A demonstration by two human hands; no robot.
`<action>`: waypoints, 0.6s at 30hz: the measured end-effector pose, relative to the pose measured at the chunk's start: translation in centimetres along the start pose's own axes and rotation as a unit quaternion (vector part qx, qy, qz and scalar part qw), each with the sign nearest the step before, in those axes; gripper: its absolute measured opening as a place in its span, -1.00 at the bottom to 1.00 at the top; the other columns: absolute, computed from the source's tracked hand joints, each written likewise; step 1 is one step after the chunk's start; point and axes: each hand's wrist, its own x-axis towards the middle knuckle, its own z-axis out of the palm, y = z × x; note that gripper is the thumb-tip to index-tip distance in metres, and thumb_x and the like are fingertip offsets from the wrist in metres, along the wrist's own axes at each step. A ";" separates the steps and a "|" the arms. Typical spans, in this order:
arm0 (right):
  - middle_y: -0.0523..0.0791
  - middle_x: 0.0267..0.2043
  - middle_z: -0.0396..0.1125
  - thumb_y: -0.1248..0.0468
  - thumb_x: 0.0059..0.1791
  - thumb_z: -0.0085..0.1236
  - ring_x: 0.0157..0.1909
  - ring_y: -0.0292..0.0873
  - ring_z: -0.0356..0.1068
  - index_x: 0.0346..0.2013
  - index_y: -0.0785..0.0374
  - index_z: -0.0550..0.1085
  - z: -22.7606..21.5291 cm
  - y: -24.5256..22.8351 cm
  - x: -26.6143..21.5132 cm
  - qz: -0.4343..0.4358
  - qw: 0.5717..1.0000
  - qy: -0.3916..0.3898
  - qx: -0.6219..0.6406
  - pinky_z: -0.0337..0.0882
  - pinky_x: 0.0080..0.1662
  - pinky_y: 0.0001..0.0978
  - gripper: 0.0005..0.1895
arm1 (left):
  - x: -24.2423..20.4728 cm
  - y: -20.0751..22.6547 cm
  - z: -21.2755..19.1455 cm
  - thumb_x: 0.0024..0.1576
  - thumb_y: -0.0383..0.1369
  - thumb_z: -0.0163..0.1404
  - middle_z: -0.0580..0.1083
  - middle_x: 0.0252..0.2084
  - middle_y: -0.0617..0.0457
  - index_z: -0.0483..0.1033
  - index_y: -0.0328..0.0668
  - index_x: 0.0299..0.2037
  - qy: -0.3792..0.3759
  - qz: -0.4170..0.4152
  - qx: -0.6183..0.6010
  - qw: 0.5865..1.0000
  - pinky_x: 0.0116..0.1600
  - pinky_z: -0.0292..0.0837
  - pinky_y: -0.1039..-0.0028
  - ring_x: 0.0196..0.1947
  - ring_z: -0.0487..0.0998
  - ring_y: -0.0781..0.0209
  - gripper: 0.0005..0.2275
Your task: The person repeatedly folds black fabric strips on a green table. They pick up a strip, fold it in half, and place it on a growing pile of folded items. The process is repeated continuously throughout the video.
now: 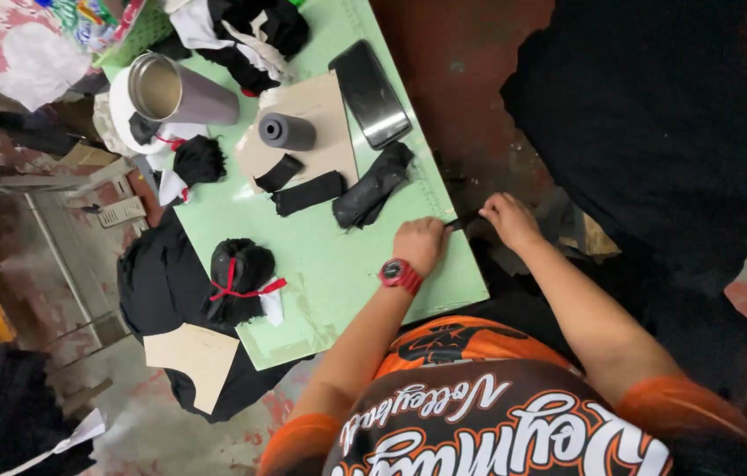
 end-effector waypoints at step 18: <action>-0.08 -0.37 0.24 0.17 0.06 -0.06 -0.29 0.06 0.27 -0.37 0.11 0.41 1.3 -3.4 -2.3 -0.356 0.909 0.169 -0.135 0.26 -0.18 -0.02 -0.84 | -5.6 -5.8 -5.0 0.14 -0.31 -0.14 0.56 -0.42 -0.02 0.54 0.00 -0.47 -0.187 -0.098 -0.052 0.976 -0.23 0.44 0.05 -0.36 0.59 -0.16 -0.80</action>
